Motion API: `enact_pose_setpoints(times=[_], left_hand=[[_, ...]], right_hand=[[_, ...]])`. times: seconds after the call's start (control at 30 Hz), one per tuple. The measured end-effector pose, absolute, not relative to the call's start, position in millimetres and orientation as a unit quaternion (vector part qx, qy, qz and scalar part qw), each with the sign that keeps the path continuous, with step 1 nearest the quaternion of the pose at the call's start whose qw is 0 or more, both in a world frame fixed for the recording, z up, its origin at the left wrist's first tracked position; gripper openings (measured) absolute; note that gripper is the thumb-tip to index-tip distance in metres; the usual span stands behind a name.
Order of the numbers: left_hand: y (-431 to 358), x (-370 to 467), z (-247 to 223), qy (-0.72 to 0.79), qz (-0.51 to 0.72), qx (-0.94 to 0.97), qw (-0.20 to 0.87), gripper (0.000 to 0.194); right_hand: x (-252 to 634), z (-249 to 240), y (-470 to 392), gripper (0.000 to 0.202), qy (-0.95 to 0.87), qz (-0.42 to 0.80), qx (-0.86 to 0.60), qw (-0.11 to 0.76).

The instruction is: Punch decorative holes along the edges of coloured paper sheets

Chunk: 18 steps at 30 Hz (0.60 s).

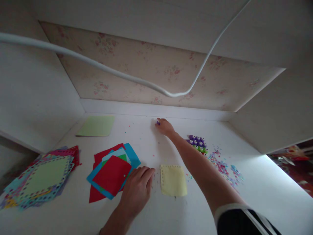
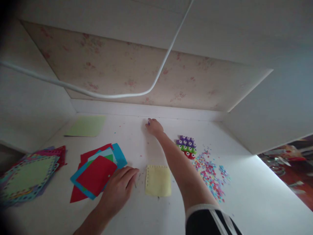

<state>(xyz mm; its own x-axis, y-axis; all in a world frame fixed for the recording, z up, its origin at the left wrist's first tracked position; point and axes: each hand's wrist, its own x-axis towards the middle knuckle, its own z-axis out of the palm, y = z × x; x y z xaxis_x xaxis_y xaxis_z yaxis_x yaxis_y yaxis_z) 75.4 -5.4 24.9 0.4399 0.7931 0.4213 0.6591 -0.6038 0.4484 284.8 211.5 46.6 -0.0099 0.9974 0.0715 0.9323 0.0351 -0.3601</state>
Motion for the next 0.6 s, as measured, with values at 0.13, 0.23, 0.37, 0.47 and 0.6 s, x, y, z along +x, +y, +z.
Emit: enact_pose_setpoints(times=[0.13,0.23,0.37,0.47,0.6], left_hand=[[-3,71,22,0.450,0.321,0.828,0.101,0.026],[-2,70,23,0.474,0.330,0.810,0.099,0.025],[-1,71,25,0.505,0.325,0.792,0.112,0.024],[-3,74,25,0.501,0.322,0.792,0.135,0.033],[-10,80,19,0.475,0.309,0.806,0.169,0.044]], right_hand=[[265,50,210,0.026,-0.718,0.126,-0.663,0.170],[262,54,179,0.028,-0.749,0.147,-0.619,0.188],[265,55,106,0.040,-0.796,0.219,-0.521,0.216],[269,55,53,0.042,-0.827,0.278,-0.440,0.212],[282,54,12,0.051,-0.842,0.256,-0.430,0.201]])
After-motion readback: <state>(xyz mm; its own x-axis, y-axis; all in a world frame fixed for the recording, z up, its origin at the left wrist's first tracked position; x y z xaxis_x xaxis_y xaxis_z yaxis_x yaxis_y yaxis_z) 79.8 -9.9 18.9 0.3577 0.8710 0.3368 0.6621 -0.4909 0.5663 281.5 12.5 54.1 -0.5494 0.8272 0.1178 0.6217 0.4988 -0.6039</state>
